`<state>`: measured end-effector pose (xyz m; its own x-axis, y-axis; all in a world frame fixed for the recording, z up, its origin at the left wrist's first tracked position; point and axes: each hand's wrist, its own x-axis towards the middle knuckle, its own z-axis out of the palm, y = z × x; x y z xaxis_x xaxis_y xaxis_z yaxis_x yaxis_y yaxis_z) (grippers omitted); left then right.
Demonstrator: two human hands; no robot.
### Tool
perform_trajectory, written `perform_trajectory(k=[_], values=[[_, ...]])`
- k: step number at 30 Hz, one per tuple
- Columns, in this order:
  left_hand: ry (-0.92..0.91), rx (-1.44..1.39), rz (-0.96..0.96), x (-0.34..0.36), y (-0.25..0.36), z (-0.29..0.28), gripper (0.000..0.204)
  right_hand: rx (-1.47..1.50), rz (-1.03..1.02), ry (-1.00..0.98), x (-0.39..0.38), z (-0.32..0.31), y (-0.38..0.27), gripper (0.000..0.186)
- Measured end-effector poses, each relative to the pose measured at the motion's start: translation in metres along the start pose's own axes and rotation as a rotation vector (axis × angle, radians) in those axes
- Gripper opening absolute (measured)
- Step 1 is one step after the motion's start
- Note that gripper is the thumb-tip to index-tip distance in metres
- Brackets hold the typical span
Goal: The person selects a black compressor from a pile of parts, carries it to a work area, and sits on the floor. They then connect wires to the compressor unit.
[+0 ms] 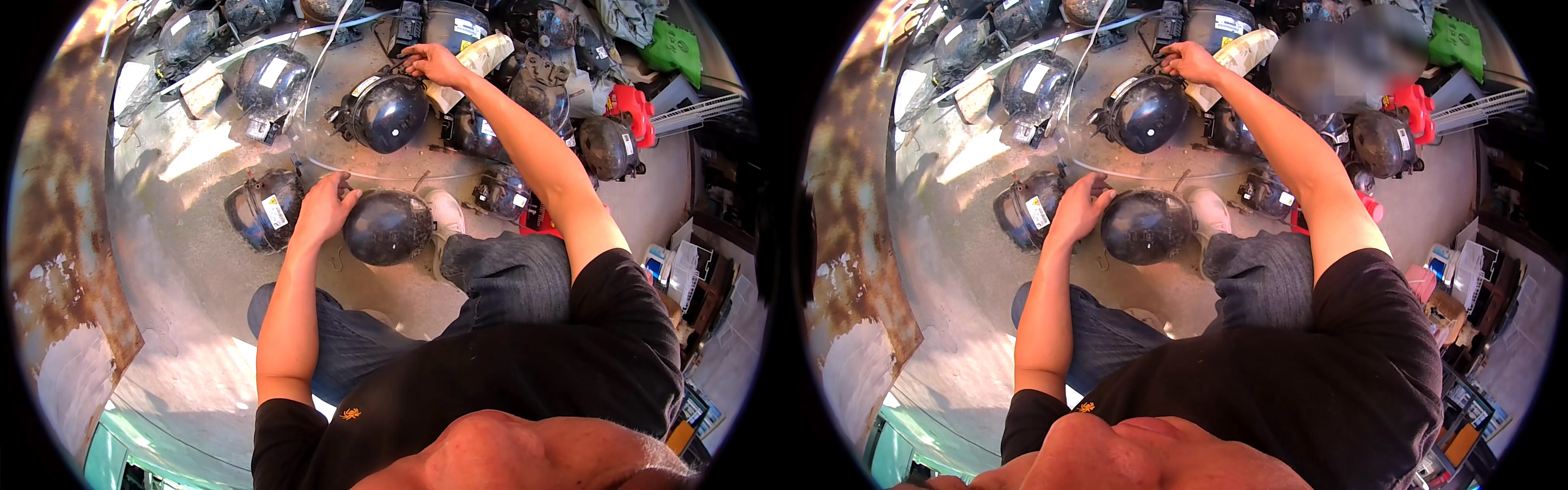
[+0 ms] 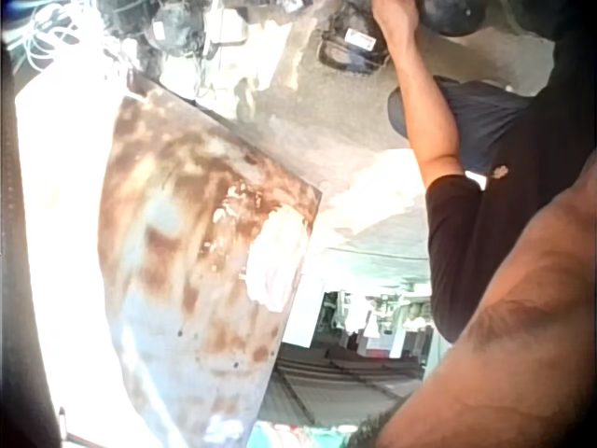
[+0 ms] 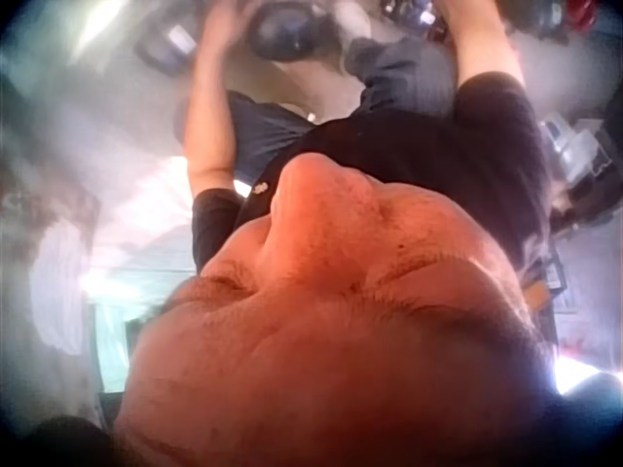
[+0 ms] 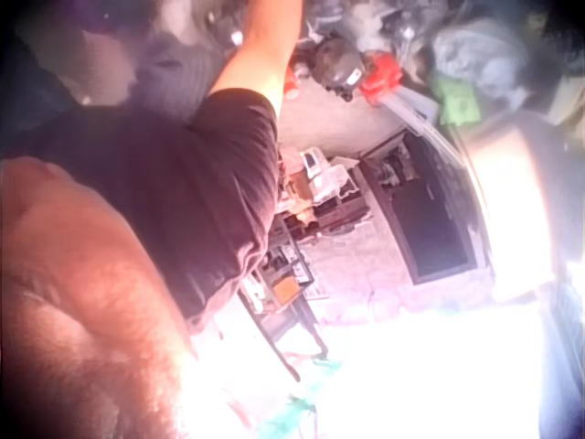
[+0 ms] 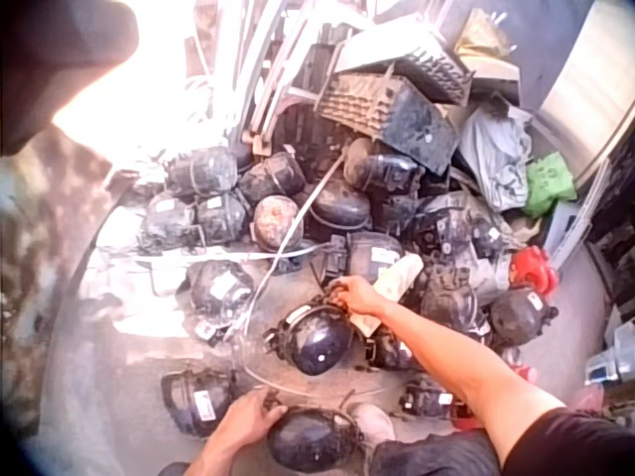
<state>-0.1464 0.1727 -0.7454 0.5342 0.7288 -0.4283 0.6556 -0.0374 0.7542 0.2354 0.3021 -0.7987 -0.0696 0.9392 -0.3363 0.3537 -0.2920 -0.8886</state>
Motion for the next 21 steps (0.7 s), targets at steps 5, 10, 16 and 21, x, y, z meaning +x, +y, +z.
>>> perform_trajectory(k=[5, 10, 16, 21], values=[[-0.008, -0.004, -0.008, -0.001, 0.002, 0.0, 0.047, -0.093, -0.047, 0.007, 0.001, 0.003, 0.0, 0.048], [-0.007, -0.004, -0.006, 0.001, 0.003, 0.002, 0.048, -0.283, -0.127, 0.016, 0.002, 0.001, 0.002, 0.05], [-0.013, -0.019, -0.004, 0.002, 0.004, 0.005, 0.05, -0.383, -0.186, 0.013, -0.002, 0.0, 0.004, 0.058], [-0.01, -0.021, 0.0, 0.001, 0.006, 0.005, 0.051, -0.418, -0.161, -0.022, -0.01, 0.003, 0.002, 0.067]])
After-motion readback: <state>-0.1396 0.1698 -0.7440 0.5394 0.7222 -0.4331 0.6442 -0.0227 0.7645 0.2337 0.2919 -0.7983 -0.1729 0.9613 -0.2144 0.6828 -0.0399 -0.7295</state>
